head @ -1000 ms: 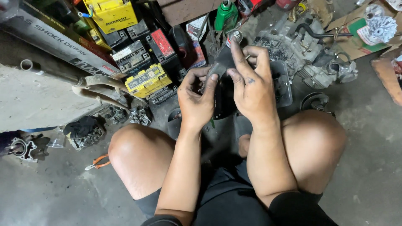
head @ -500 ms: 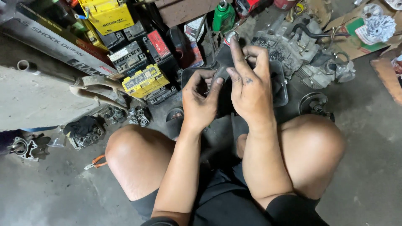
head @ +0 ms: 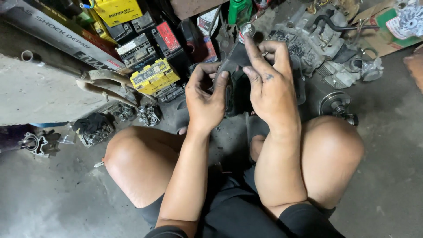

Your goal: The person is holding and rotating a small metal motorcycle part, likely a brake pad, to inspect its condition after cleaning.

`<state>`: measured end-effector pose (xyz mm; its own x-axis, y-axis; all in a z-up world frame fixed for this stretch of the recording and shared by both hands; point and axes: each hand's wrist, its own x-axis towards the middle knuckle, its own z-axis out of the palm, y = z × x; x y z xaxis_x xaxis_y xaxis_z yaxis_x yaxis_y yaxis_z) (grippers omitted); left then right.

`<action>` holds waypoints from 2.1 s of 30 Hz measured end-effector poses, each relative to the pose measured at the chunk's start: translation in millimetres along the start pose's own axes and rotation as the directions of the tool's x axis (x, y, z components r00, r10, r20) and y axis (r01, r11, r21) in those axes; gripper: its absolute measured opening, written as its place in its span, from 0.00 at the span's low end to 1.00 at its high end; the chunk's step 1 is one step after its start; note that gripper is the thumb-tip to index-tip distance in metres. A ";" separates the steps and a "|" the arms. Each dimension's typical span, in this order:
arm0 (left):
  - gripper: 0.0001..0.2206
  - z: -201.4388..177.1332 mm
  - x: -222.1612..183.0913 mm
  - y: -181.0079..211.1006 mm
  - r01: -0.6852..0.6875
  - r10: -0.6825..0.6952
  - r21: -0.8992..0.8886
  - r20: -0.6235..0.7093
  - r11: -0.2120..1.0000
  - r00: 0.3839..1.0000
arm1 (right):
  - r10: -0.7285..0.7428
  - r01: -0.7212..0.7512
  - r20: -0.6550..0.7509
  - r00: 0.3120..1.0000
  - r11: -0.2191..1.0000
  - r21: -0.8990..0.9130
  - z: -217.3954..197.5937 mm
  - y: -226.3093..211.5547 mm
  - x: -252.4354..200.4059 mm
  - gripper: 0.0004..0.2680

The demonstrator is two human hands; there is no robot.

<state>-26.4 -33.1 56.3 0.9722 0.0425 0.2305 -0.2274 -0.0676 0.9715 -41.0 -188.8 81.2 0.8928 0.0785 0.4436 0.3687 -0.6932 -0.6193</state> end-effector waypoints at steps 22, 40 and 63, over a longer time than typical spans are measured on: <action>0.04 1.1 1.0 -10.1 0.005 -0.006 0.001 0.121 1.000 0.993 | -0.010 0.009 -0.006 1.000 0.970 -0.243 1.0 -3.6 -1.9 0.21; 0.02 -8.0 0.4 -17.7 -0.056 0.043 0.105 0.121 0.993 0.992 | 0.005 0.013 0.069 0.998 0.967 -0.256 4.9 -10.6 -2.9 0.23; 0.04 3.5 -6.2 -21.3 0.084 -0.083 -0.305 0.018 0.949 0.996 | 0.055 -0.055 -0.020 0.998 0.998 0.028 10.3 -12.6 -9.6 0.18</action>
<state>-27.3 -35.4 34.0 0.9885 0.0300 0.1481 -0.1510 0.2438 0.9580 -51.6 -173.4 78.0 0.9064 0.0257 0.4216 0.3265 -0.6759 -0.6608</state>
